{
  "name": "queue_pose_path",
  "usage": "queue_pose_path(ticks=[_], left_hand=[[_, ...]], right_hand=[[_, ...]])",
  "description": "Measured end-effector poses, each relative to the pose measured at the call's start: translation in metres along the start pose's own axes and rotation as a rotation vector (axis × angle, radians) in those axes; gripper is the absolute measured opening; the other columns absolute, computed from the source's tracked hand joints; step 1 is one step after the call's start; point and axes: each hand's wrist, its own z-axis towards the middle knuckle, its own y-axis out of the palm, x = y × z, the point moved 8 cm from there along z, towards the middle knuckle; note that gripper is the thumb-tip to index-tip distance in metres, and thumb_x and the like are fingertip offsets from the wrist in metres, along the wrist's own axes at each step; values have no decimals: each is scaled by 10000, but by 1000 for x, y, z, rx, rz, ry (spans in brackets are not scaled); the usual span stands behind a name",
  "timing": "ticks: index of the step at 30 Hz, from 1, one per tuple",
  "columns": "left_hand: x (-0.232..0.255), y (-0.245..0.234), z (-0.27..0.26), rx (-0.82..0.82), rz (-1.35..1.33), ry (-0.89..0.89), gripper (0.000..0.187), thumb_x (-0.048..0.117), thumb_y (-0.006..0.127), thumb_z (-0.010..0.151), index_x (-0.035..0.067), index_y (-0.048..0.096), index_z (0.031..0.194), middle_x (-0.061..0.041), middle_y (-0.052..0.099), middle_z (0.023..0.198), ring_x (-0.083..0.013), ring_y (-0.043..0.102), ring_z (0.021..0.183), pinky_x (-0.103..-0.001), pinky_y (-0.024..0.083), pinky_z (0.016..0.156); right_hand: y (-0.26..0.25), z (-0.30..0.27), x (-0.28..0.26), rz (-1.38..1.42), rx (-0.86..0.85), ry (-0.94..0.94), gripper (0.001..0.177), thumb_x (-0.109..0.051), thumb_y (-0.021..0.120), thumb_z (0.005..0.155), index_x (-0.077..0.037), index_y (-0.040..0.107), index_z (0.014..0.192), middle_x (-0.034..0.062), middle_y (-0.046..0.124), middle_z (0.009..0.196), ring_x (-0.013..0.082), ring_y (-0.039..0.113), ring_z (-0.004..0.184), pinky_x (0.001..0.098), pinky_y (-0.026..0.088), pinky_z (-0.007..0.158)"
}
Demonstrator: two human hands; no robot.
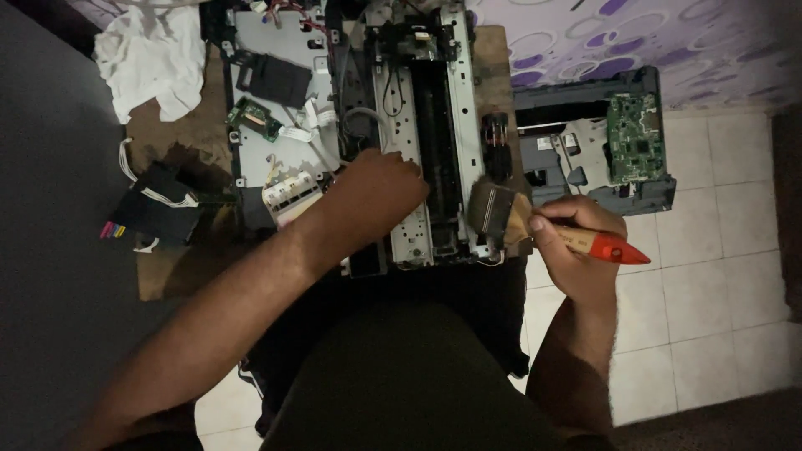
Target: The person cleans the internal components of a disassembled printer using a paintbrush to remove dust and debris. They then use a screwdriver to tighten screws on the printer's metal frame and handle various internal parts.
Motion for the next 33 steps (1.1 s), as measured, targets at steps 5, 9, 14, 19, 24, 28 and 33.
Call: queue_pose_path(ticks=[5,9,14,19,24,28,33], left_hand=[[-1,2,3,32,-15,7,200,-28,806,822,66,688,691,-68,600,619,-171,576,556,-284,404,535],[-4,10,6,16,41,18,148,6,797,851,33,694,749,-83,606,605,-167,580,532,-274,420,507],[-5,12,6,-16,-14,51,149,8,782,853,39,688,741,-97,599,613,-179,588,537,-279,441,502],[-3,15,2,-57,-41,47,141,-10,760,853,21,682,740,-104,591,593,-178,582,516,-282,445,461],[-20,-18,-11,-42,-244,40,122,-60,715,870,-83,706,990,-148,662,735,-247,664,619,-372,533,567],[-40,-58,-49,133,-388,-35,343,-99,658,844,-27,692,1177,-196,680,891,-433,681,781,-554,537,689],[-76,-89,-190,519,-509,-669,169,-8,561,1083,-38,724,1115,-169,680,1073,-306,616,1031,-422,475,934]], right_hand=[[2,1,4,18,-5,27,68,70,779,900,81,713,906,165,621,648,159,531,596,349,448,568],[1,0,3,9,-3,32,82,61,779,917,77,702,896,166,626,661,157,530,616,356,436,576],[1,1,4,36,8,29,79,57,779,917,85,706,909,156,623,653,141,524,603,336,442,577],[1,0,8,40,-2,31,80,30,783,919,68,716,900,139,630,629,166,573,549,311,458,571],[7,3,4,35,-8,46,84,70,780,911,96,701,916,175,635,662,144,557,604,326,460,573],[6,2,4,26,-18,56,87,61,778,912,90,697,922,197,645,675,166,597,591,335,479,576],[5,3,11,-105,-47,164,125,-122,726,978,-4,691,960,101,697,826,174,673,657,260,542,567]])
